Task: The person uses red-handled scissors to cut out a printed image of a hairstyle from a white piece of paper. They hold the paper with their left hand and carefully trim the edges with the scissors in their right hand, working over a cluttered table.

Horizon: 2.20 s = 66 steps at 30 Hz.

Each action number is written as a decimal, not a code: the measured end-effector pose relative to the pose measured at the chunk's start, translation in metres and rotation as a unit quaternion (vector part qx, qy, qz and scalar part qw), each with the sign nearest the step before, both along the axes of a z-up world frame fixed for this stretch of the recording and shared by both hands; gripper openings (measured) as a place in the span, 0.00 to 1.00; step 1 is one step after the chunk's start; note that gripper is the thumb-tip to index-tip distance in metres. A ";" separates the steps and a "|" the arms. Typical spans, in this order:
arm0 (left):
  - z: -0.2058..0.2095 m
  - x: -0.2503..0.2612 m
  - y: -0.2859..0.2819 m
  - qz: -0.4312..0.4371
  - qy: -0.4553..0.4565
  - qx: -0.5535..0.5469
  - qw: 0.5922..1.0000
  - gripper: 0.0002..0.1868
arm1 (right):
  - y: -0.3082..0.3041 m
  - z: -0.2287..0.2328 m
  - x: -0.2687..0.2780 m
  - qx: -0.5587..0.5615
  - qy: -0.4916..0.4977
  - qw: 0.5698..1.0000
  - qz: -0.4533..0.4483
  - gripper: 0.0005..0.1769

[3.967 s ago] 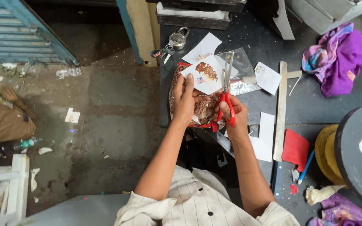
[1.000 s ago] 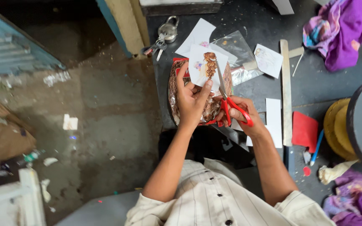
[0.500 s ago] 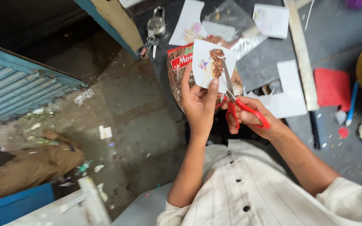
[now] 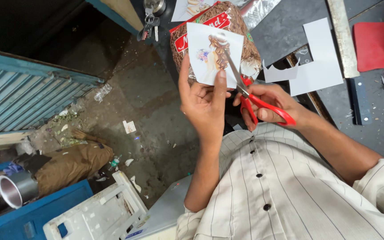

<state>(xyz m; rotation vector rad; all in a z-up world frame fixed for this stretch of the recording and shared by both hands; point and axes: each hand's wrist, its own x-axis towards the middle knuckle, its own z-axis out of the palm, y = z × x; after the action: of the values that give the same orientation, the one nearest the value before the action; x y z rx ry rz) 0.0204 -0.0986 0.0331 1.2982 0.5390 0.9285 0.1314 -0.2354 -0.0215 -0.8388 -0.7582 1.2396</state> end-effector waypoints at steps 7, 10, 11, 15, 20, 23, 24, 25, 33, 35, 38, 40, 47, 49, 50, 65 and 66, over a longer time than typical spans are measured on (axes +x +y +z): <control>-0.021 -0.005 0.000 -0.052 0.014 -0.057 0.997 0.39 | -0.015 -0.007 0.001 -0.051 -0.024 0.998 -0.002 0.39; -0.032 -0.006 0.002 -0.091 0.009 -0.075 0.993 0.41 | -0.021 -0.012 -0.003 -0.084 -0.020 0.996 -0.018 0.38; -0.036 -0.006 0.002 -0.104 0.012 -0.075 0.992 0.41 | -0.023 -0.013 -0.003 -0.082 -0.016 0.996 -0.028 0.38; -0.050 -0.004 0.007 -0.139 0.007 -0.072 0.988 0.43 | -0.025 -0.017 -0.002 -0.083 -0.026 0.994 -0.062 0.36; -0.062 -0.005 0.010 -0.131 -0.013 -0.032 0.991 0.43 | -0.018 -0.013 -0.001 -0.087 -0.057 0.992 -0.077 0.35; -0.067 -0.006 0.015 -0.120 -0.021 -0.008 0.992 0.42 | -0.014 -0.009 -0.004 -0.099 -0.070 0.990 -0.078 0.34; -0.069 -0.007 0.016 -0.116 -0.022 -0.010 0.993 0.42 | -0.012 -0.009 -0.005 -0.105 -0.078 0.988 -0.077 0.33; -0.071 -0.008 0.017 -0.113 -0.023 -0.013 0.993 0.42 | -0.011 -0.009 -0.006 -0.112 -0.087 0.987 -0.077 0.32; -0.071 -0.012 0.022 -0.092 -0.008 -0.037 0.995 0.43 | -0.004 -0.010 -0.009 -0.121 -0.099 0.985 -0.078 0.30; -0.070 -0.012 0.022 -0.092 -0.009 -0.037 0.995 0.43 | -0.004 -0.010 -0.009 -0.115 -0.092 0.986 -0.076 0.31; -0.065 -0.010 0.019 -0.100 -0.019 -0.042 0.994 0.43 | -0.005 -0.008 -0.009 -0.105 -0.087 0.988 -0.078 0.33; -0.059 -0.007 0.017 -0.115 -0.026 -0.057 0.991 0.43 | -0.007 -0.005 -0.007 -0.104 -0.099 0.986 -0.087 0.36; -0.034 0.003 0.009 -0.205 -0.061 -0.072 0.974 0.46 | -0.021 0.006 0.004 -0.028 -0.071 0.993 -0.093 0.46; -0.029 0.007 0.006 -0.221 -0.065 -0.053 0.972 0.46 | -0.025 0.007 0.007 -0.015 -0.063 0.993 -0.100 0.46; -0.028 0.010 0.004 -0.220 -0.064 -0.044 0.972 0.46 | -0.027 0.008 0.010 -0.012 -0.064 0.993 -0.100 0.45; -0.068 0.081 -0.037 -0.265 -0.025 -0.020 0.964 0.47 | -0.090 0.001 0.035 -0.136 -0.089 0.962 -0.220 0.40; -0.067 0.084 -0.041 -0.270 -0.021 -0.025 0.962 0.47 | -0.094 0.001 0.035 -0.133 -0.078 0.962 -0.224 0.40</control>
<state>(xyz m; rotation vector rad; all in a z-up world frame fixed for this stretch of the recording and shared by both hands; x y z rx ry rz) 0.1049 -0.1396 -0.0336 1.2849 0.1529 0.4820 0.1665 -0.3295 -0.0208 -1.2647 -0.4898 0.8821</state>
